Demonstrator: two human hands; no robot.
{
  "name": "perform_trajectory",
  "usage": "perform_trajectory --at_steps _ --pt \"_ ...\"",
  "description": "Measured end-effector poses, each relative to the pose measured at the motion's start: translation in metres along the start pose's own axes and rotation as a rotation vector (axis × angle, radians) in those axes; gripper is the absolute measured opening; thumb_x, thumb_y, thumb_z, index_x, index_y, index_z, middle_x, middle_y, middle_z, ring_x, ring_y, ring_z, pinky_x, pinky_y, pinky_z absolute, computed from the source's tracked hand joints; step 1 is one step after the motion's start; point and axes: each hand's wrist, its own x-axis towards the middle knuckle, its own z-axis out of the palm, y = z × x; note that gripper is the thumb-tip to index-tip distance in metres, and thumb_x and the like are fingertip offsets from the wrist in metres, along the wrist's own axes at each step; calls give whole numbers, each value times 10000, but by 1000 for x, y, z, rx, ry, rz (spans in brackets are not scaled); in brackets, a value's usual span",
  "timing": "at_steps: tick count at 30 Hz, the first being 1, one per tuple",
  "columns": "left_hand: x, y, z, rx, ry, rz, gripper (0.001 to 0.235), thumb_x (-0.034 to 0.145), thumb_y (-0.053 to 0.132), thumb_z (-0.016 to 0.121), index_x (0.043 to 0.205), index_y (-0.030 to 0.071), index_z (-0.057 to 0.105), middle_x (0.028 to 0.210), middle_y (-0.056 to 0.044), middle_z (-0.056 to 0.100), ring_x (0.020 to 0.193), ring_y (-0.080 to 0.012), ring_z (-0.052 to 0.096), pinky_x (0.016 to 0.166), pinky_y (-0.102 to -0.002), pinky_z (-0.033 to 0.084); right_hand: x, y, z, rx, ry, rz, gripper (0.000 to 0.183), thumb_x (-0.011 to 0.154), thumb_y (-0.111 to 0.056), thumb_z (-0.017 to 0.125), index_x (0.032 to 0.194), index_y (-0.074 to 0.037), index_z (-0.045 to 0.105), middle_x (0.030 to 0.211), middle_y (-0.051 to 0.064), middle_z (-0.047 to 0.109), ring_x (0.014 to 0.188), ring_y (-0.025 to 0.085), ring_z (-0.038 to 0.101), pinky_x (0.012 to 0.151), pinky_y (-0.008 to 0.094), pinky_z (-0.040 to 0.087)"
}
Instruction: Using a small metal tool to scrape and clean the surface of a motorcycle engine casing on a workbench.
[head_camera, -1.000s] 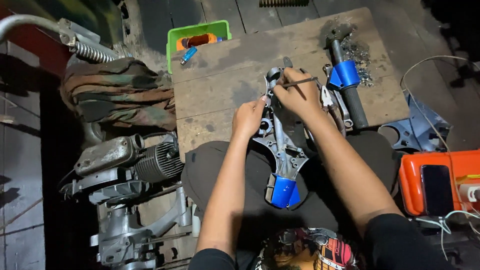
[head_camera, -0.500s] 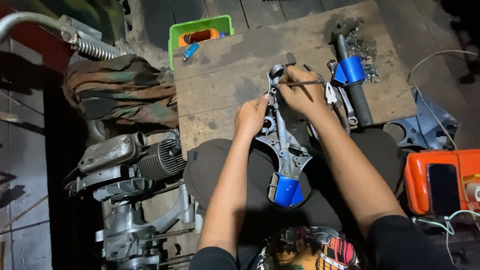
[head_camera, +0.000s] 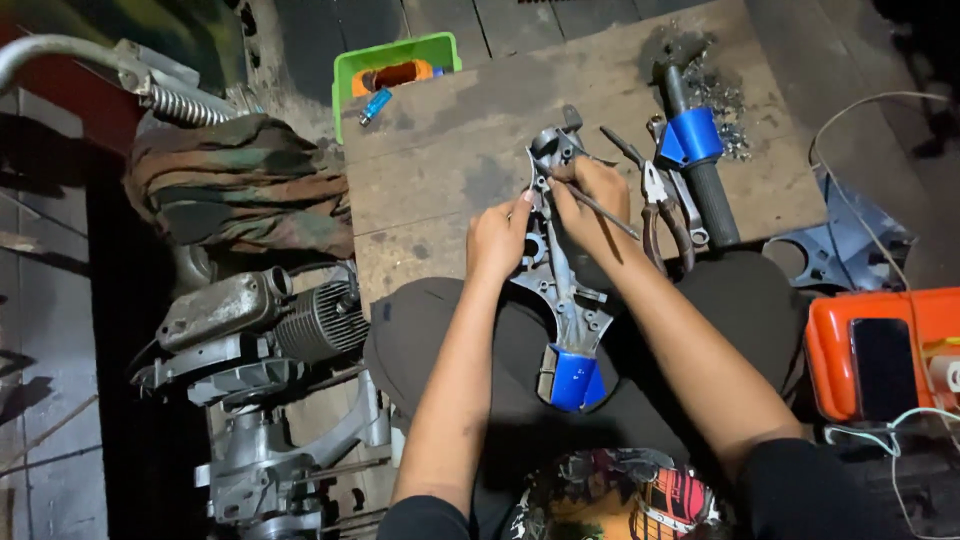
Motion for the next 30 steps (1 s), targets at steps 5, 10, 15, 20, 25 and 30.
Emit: perform_trajectory --at_steps 5,10,15,20,25,30 --pt "-2 -3 4 -10 31 -16 599 1007 565 450 1217 92 753 1173 -205 747 1250 -455 611 1120 -557 437 -2 -16 -11 20 -34 58 93 883 3 780 902 -60 715 825 142 748 856 400 710 796 466 537" --pt "-6 -3 8 -19 74 3 551 999 545 474 1187 122 773 1116 -202 763 1196 -445 648 1073 -541 483 -7 -6 3 -53 39 -35 109 867 -16 807 890 -71 716 837 122 757 855 367 726 795 452 538" --pt "-9 -2 10 -2 103 54 538 1020 494 473 1175 72 769 1126 -255 746 1171 -477 649 1049 -577 483 -15 -6 -5 10 25 47 91 870 -47 795 886 -94 718 859 115 760 891 374 723 820 460 535" --pt "-10 -1 12 -5 117 60 545 1017 489 481 1179 53 765 1147 -256 741 1172 -481 647 1051 -573 481 -11 -18 -9 56 47 78 92 886 -9 790 905 -71 725 865 136 760 895 390 723 804 446 541" --pt "-8 -4 12 -8 112 29 541 1015 501 488 1176 68 770 1150 -235 746 1178 -462 649 1062 -559 482 -5 -14 -15 72 32 82 101 873 -26 813 925 -83 748 877 145 763 903 399 721 794 473 545" --pt "-6 -9 7 -33 99 28 542 1023 519 480 1187 92 770 1161 -200 753 1203 -437 645 1073 -550 468 18 8 -21 65 -162 287 69 875 -83 799 904 -69 738 803 151 740 819 361 732 720 435 533"
